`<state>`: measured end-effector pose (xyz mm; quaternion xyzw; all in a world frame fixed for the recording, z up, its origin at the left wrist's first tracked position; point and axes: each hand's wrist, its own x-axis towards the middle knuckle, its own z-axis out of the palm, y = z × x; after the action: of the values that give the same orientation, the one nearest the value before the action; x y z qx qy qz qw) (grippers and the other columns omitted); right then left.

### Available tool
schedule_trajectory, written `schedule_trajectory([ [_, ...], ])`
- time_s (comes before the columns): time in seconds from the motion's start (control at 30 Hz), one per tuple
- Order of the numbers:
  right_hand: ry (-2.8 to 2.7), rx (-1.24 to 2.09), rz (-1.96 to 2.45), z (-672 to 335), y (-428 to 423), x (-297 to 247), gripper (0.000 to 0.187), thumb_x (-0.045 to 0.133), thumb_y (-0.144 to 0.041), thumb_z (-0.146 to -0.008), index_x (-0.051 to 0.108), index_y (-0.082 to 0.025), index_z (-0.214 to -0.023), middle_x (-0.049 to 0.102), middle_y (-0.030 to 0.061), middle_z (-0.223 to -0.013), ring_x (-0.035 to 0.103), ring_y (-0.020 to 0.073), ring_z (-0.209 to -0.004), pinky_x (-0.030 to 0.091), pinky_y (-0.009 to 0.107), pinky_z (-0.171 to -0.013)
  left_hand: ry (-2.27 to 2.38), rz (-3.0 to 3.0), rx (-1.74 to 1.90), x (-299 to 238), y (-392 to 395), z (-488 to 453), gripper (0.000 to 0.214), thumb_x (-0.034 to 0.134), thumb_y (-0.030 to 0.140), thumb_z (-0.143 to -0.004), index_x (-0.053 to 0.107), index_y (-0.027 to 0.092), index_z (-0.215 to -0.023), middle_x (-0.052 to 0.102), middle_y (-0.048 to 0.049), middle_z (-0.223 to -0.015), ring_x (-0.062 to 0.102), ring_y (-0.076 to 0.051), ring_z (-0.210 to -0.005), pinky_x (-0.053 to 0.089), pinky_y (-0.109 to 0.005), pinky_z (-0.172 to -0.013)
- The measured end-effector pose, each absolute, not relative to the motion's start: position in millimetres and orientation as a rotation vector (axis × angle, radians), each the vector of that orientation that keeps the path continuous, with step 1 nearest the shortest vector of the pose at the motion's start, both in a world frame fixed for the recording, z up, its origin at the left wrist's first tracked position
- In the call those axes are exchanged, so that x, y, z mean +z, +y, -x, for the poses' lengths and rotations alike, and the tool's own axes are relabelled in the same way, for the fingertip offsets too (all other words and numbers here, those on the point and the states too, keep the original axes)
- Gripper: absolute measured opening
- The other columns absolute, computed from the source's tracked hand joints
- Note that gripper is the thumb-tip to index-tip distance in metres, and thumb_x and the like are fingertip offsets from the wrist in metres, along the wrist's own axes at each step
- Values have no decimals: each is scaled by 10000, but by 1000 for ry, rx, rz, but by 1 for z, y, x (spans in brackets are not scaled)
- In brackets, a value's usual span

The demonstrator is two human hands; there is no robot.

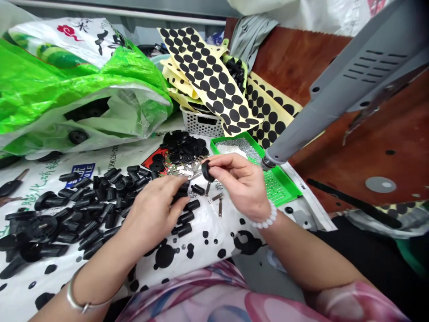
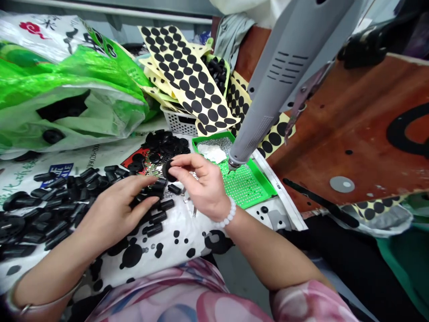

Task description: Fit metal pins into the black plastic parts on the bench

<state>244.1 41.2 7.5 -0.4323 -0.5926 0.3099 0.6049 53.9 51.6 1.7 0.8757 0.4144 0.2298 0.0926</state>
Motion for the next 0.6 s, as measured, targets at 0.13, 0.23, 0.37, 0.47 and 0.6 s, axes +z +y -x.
schedule_trajectory([
  [0.13,-1341,691,1063,-254,39,4,42,633,-167,-786,656,-173,-821,684,29,-892,642,139,-833,545,290,-755,1183,-2883,257,-1,54,-75,190,575,273,-814,693,127,-840,656,-125,-912,580,-285,-952,364,-522,-1002],
  [0.23,-1365,694,1058,-258,35,1,52,627,-174,-794,652,-168,-839,680,41,-913,638,150,-874,534,306,-796,1211,-2950,147,0,56,-86,182,607,294,-782,702,147,-730,639,-127,-901,558,-304,-977,333,-544,-1021],
  [0.37,-1346,686,1069,-264,33,-3,53,623,-188,-796,651,-165,-836,680,48,-913,637,148,-862,533,306,-790,1152,-2954,183,1,59,-87,160,595,254,-782,699,144,-732,636,-136,-936,553,-307,-990,326,-551,-1021],
  [0.47,-1309,695,1091,-268,32,-4,66,629,-197,-790,653,-164,-842,683,49,-907,641,145,-831,537,309,-777,1111,-2897,327,4,60,-82,154,543,239,-816,663,145,-834,646,-133,-991,570,-283,-999,332,-542,-1024],
  [0.6,-1287,712,1093,-269,30,-6,73,642,-207,-785,653,-164,-843,683,50,-914,641,144,-822,538,311,-783,1201,-2856,386,12,62,-74,195,455,262,-864,590,144,-939,669,-86,-830,629,-230,-779,454,-468,-909],
])
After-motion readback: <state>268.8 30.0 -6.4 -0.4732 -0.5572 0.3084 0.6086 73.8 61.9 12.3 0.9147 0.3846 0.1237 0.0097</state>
